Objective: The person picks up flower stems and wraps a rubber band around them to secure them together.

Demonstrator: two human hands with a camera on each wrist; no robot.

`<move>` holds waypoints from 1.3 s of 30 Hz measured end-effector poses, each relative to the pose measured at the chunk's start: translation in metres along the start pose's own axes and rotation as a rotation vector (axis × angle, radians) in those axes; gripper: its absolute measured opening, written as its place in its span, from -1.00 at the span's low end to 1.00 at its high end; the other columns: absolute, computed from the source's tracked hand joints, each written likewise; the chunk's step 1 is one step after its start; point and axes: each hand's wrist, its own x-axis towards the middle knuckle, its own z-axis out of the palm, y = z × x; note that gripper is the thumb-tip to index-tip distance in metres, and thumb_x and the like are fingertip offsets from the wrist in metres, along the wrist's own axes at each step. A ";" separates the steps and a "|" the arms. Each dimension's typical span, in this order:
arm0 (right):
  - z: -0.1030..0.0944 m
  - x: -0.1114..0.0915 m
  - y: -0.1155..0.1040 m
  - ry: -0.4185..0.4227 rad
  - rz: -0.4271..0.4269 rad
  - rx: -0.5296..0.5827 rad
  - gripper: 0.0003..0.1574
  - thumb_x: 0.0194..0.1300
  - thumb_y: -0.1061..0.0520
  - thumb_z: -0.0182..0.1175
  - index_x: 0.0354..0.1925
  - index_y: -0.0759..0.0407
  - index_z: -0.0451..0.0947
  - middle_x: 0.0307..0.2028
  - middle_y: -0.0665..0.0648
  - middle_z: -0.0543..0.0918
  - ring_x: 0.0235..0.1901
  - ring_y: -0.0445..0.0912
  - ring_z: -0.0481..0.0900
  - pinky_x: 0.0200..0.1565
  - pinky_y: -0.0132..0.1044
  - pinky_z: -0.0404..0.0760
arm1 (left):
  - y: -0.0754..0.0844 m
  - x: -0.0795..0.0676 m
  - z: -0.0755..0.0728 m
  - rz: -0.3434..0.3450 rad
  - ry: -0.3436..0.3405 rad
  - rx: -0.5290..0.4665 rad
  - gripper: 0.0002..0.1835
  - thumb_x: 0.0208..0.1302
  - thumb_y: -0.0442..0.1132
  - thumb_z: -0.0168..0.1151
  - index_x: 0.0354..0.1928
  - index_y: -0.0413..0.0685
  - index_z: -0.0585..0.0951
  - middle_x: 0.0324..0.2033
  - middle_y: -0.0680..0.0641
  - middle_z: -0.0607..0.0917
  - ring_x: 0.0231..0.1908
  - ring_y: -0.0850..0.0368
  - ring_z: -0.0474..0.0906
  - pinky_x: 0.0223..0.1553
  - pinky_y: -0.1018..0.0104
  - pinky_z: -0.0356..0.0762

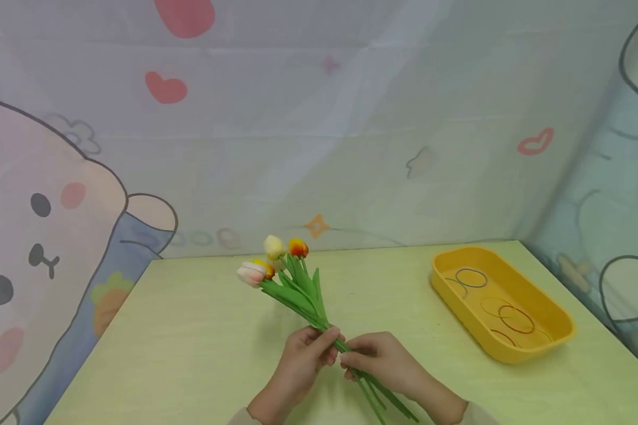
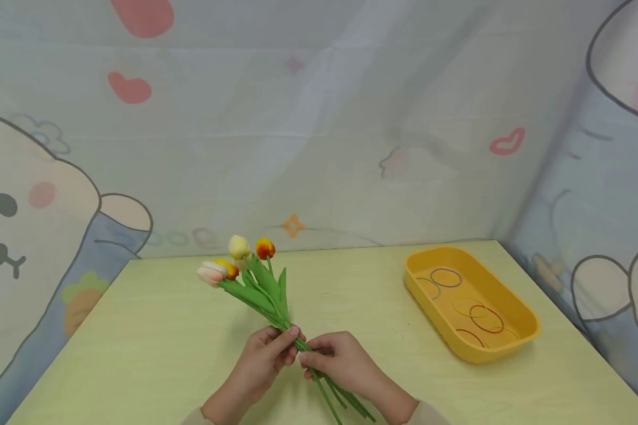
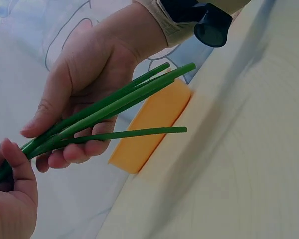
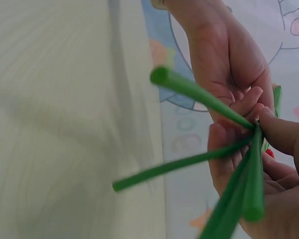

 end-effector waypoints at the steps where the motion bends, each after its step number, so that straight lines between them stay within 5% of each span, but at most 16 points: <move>1: -0.002 -0.001 0.000 0.002 -0.001 -0.019 -0.63 0.35 0.12 0.21 -0.09 0.45 0.60 -0.33 0.27 0.72 -0.38 -0.12 0.68 -0.28 -0.36 0.65 | 0.000 0.000 0.000 -0.001 0.005 -0.001 -0.82 0.35 -0.20 0.21 -0.34 -0.17 0.63 -0.61 0.12 0.58 -0.57 0.31 0.42 -0.37 0.49 0.48; 8: -0.035 -0.010 -0.007 0.023 -0.026 -0.089 -0.44 0.36 0.08 0.20 0.08 0.56 0.45 -0.11 0.36 0.67 -0.19 -0.01 0.69 -0.16 -0.31 0.66 | 0.003 0.002 -0.004 0.005 0.031 0.015 -0.81 0.35 -0.21 0.22 -0.35 -0.20 0.63 -0.60 0.10 0.57 -0.58 0.31 0.41 -0.42 0.50 0.46; 15: -0.085 -0.025 -0.027 0.155 -0.054 -0.270 -0.50 0.35 0.07 0.21 0.09 0.42 0.49 -0.10 0.24 0.67 -0.17 -0.25 0.62 -0.12 -0.43 0.60 | 0.006 0.002 -0.006 0.005 0.034 0.007 -0.81 0.35 -0.22 0.21 -0.37 -0.18 0.64 -0.63 0.11 0.57 -0.58 0.32 0.43 -0.43 0.50 0.46; 23: -0.136 -0.041 -0.040 0.293 -0.101 -0.388 -0.50 0.38 0.16 0.16 0.17 0.45 0.43 0.01 0.36 0.60 -0.16 -0.37 0.60 -0.13 -0.49 0.59 | 0.009 0.001 -0.010 0.014 0.049 0.003 -0.81 0.34 -0.20 0.22 -0.38 -0.17 0.64 -0.63 0.10 0.56 -0.58 0.31 0.43 -0.43 0.49 0.46; 27: -0.159 -0.048 -0.037 0.347 -0.102 -0.448 -0.52 0.40 0.14 0.15 0.16 0.44 0.44 -0.03 0.20 0.65 -0.18 -0.38 0.60 -0.16 -0.49 0.60 | 0.011 0.001 -0.012 0.017 0.061 0.003 -0.81 0.34 -0.21 0.22 -0.38 -0.17 0.64 -0.62 0.10 0.55 -0.58 0.31 0.42 -0.43 0.50 0.46; 33: -0.191 -0.058 -0.025 0.466 -0.025 -0.565 -0.43 0.40 0.00 0.16 0.21 0.34 0.44 -0.11 -0.35 0.56 -0.24 -0.48 0.54 -0.25 -0.52 0.57 | 0.011 0.002 -0.014 0.019 0.072 -0.009 -0.82 0.35 -0.22 0.21 -0.38 -0.17 0.63 -0.60 0.09 0.57 -0.58 0.32 0.43 -0.44 0.51 0.46; 39: -0.218 -0.064 -0.003 0.527 0.065 -0.571 -0.32 0.41 -0.12 0.11 0.26 0.35 0.39 -0.17 -0.46 0.49 -0.26 -0.63 0.41 -0.28 -0.62 0.50 | 0.011 0.002 -0.014 0.018 0.070 -0.020 -0.82 0.35 -0.23 0.21 -0.37 -0.17 0.63 -0.57 0.08 0.59 -0.57 0.32 0.44 -0.44 0.51 0.46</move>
